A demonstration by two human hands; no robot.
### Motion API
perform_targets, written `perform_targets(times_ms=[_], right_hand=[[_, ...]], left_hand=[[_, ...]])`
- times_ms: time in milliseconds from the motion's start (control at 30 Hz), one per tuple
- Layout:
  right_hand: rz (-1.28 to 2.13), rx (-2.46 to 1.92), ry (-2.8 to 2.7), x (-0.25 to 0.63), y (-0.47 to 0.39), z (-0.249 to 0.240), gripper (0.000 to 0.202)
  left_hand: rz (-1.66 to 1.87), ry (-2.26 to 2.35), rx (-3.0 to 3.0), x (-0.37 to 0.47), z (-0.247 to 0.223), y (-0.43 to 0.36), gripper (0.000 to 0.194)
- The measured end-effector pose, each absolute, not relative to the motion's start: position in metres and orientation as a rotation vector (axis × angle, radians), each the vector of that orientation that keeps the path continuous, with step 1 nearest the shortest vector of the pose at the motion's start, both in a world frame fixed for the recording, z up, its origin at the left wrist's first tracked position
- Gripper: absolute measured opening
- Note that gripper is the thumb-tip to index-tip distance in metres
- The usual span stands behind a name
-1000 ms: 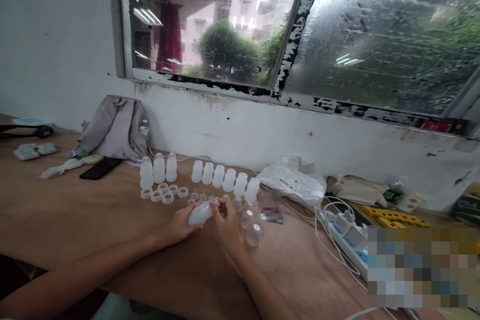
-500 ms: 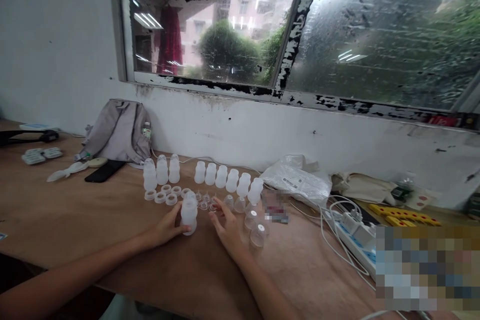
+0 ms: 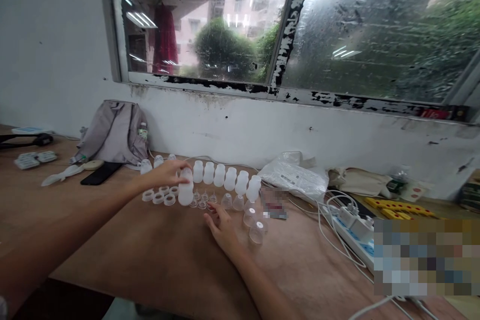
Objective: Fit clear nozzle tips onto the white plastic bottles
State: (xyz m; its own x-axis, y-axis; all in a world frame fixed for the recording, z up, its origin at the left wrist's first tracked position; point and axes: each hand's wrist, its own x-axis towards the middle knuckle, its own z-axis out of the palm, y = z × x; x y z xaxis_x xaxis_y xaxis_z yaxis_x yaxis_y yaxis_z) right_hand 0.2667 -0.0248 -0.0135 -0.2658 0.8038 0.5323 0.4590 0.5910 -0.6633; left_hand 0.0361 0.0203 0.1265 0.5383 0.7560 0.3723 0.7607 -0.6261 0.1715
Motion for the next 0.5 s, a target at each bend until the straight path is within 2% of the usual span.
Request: perform_targets(times_ms=[200, 500], right_hand=[[0.412, -1.004, -1.971, 0.265, -0.026, -0.015, 0.028], [0.362, -1.057, -2.002, 0.267, -0.025, -0.018, 0.027]], left_hand=[[-0.487, -1.730, -2.457, 0.028, 0.148, 0.095, 0.046], [-0.260, -1.920, -2.359, 0.030, 0.111, 0.139, 0.041]])
